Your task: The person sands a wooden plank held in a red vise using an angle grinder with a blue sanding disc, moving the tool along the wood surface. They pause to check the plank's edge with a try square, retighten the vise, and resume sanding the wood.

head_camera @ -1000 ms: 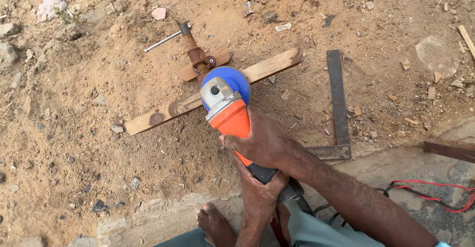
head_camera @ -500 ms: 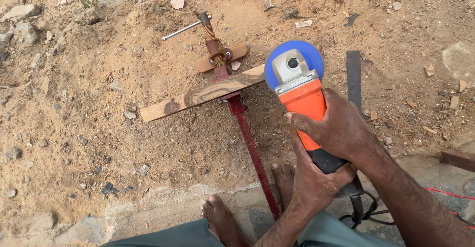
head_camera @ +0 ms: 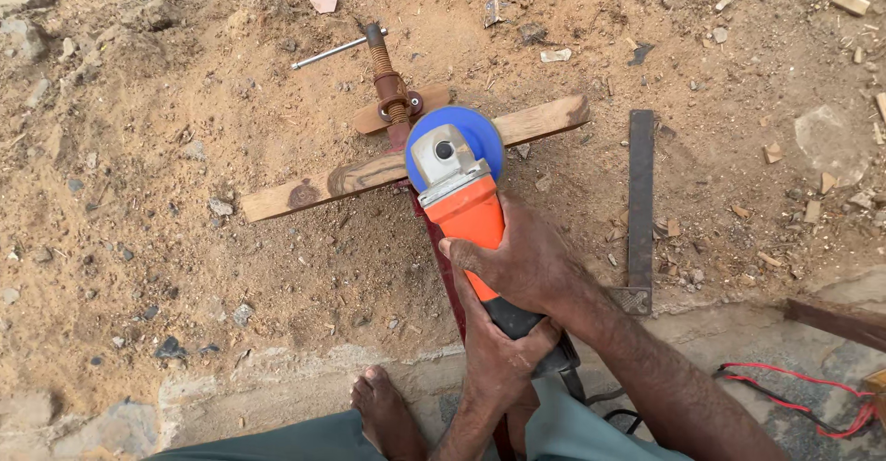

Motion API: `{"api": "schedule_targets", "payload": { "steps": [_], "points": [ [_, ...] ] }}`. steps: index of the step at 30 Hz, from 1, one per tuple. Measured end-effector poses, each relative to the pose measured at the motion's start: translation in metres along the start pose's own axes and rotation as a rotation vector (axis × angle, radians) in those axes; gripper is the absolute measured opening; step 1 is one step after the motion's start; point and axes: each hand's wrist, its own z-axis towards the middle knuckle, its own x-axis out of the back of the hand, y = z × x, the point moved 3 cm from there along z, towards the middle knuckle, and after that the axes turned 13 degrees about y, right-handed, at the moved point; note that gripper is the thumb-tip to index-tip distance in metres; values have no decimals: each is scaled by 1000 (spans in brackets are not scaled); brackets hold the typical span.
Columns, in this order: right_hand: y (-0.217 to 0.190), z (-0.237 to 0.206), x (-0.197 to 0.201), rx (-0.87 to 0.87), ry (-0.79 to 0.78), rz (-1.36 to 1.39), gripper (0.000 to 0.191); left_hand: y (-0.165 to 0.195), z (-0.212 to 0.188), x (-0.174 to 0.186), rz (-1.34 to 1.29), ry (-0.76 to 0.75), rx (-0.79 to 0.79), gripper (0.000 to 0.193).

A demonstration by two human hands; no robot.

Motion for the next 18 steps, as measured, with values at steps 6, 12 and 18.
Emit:
{"api": "schedule_targets", "payload": {
  "steps": [6,12,18],
  "points": [
    [16,0,22,39,107,50,56,-1,3,-18,7,-82,-116,133],
    [23,3,45,60,184,23,49,8,5,-41,-33,-159,-118,132],
    [34,2,63,58,233,-9,47,5,5,-56,-55,-167,-180,134]
  ]
}}
